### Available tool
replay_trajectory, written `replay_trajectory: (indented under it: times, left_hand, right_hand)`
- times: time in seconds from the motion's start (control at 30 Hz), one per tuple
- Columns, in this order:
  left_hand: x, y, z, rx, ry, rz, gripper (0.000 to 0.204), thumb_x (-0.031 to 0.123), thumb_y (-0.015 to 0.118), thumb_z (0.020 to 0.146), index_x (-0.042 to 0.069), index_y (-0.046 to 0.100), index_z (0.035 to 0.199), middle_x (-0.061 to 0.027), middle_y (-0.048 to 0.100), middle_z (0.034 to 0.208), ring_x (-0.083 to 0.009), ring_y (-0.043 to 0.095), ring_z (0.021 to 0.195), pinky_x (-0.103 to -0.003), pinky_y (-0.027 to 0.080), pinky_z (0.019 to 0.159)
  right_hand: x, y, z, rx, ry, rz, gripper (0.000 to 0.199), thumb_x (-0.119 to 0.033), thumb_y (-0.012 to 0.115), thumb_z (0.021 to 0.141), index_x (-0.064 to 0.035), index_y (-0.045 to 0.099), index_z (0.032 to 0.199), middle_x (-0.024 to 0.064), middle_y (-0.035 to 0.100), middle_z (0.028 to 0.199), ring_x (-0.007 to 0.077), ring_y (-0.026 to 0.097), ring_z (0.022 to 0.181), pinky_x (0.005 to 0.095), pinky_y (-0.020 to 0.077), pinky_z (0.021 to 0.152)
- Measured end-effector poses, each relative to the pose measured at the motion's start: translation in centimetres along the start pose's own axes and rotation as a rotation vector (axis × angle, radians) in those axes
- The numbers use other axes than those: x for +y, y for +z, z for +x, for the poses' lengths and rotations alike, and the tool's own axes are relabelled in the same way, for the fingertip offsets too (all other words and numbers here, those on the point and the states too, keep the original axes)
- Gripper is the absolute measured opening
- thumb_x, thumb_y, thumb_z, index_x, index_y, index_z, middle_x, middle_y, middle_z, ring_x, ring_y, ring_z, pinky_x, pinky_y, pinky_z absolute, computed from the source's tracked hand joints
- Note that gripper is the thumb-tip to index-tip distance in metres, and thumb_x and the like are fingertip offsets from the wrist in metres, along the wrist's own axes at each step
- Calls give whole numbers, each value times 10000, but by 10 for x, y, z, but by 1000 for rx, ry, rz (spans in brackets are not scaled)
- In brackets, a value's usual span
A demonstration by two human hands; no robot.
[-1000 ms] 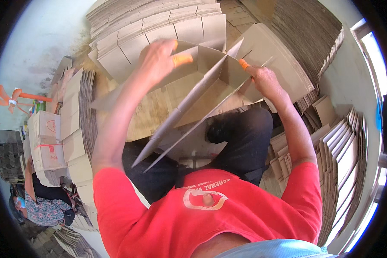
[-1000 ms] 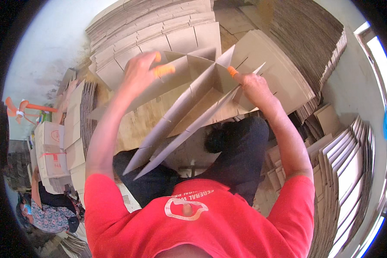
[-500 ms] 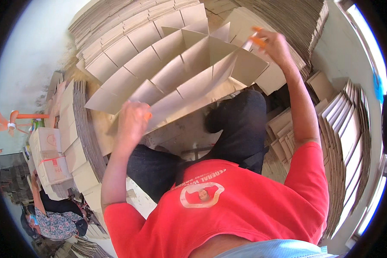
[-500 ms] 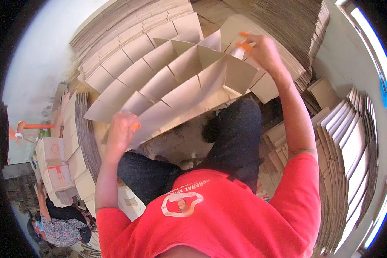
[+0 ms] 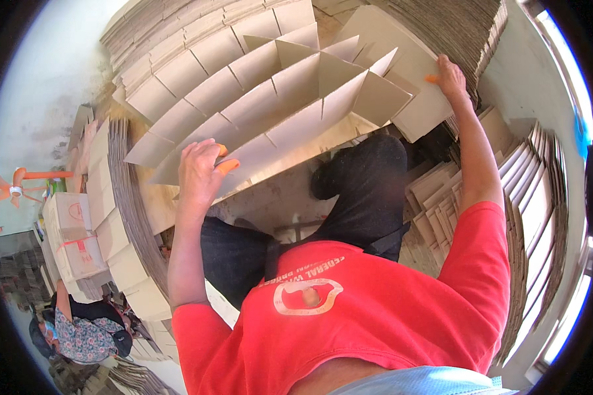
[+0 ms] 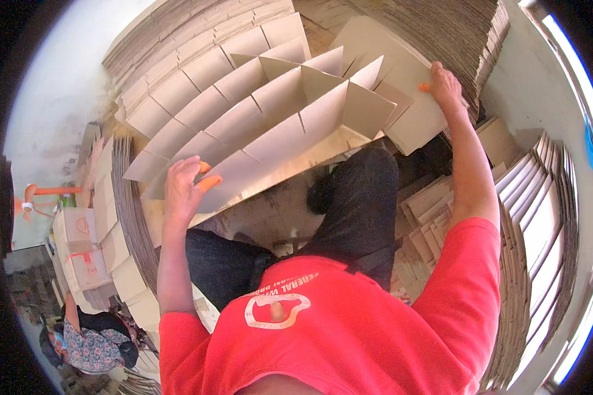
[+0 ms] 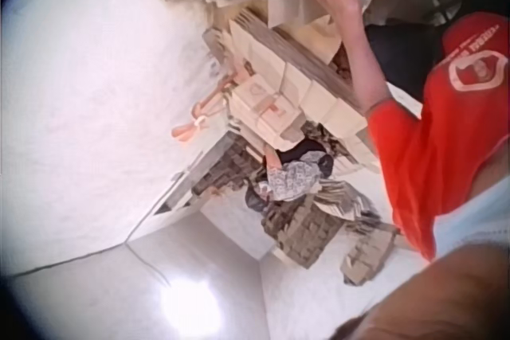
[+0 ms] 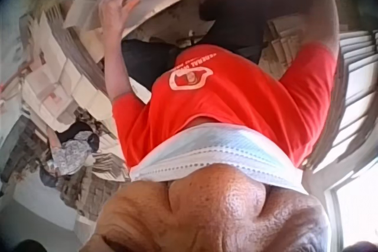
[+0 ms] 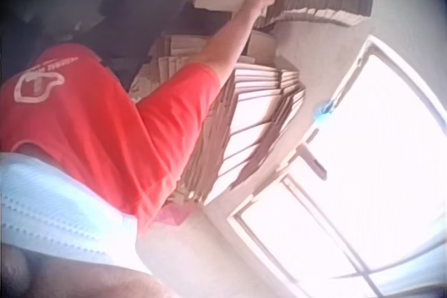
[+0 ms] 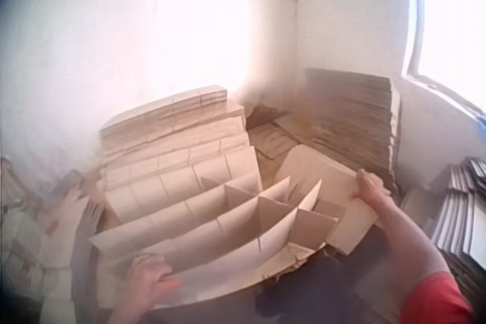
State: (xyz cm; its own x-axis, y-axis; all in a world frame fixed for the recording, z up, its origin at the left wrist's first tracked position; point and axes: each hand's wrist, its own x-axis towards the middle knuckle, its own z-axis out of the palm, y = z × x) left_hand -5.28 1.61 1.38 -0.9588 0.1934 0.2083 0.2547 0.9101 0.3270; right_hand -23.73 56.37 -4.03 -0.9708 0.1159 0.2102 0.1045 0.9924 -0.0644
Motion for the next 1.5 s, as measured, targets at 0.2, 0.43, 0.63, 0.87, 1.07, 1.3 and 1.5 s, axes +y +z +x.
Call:
replay_trajectory:
  times: [0.2, 0.43, 0.63, 0.87, 1.07, 1.3, 1.5]
  left_hand:
    - [12, 0, -2, 19, -9, -47, 322, 236, 814, 641, 14, 648, 804, -147, 661, 976, -308, 579, 1059, -407, 427, 916]
    - [-9, 24, 0, 1, 33, -118, 253, 198, 788, 687, 0, 640, 743, -124, 663, 842, -292, 584, 1090, -486, 367, 983]
    - [6, 10, -6, -28, 36, -135, 98, 89, 711, 734, 3, 682, 768, -146, 662, 789, -288, 567, 1114, -495, 346, 1006]
    - [6, 16, -9, -86, 48, -105, 43, 6, 660, 719, 8, 686, 753, -158, 641, 731, -286, 582, 1096, -501, 342, 1007]
    - [4, 17, -6, -69, 38, -138, 127, 75, 718, 720, -29, 650, 749, -163, 655, 829, -311, 579, 1095, -489, 359, 1004]
    - [2, 17, -7, -87, 46, -143, 170, 87, 727, 680, -28, 658, 784, -189, 649, 885, -333, 583, 1053, -446, 394, 952]
    - [16, 0, 8, -161, -8, -106, 266, 237, 766, 690, 1, 666, 760, -191, 635, 799, -329, 602, 909, -411, 454, 765]
  right_hand:
    - [-7, -55, 4, -46, 60, 102, 452, -390, 735, 748, -64, 571, 1015, 195, 638, 966, 359, 605, 947, 455, 460, 780]
    - [-95, -202, -15, 537, -348, 576, 507, -155, 701, 791, -36, 538, 1256, 159, 641, 1116, 222, 635, 961, 327, 498, 838]
    - [-179, -245, -56, 47, -578, 812, 589, 7, 695, 760, 61, 475, 1304, 156, 547, 1282, 186, 531, 1120, 294, 420, 964]
    - [-205, -227, -60, -251, -670, 868, 557, 15, 682, 798, 71, 462, 1306, 104, 533, 1310, 140, 469, 1184, 278, 356, 1019]
    - [-213, -243, -72, -237, -675, 898, 548, 34, 674, 789, 80, 469, 1296, 94, 574, 1246, 130, 509, 1116, 267, 401, 964]
    - [-210, -177, -65, -273, -729, 673, 559, -112, 667, 808, -96, 492, 1339, 135, 643, 1159, 177, 625, 996, 326, 476, 902]
    - [-220, -154, -60, -304, -878, 694, 530, -97, 649, 814, -73, 496, 1321, 146, 633, 1153, 250, 629, 977, 334, 481, 873]
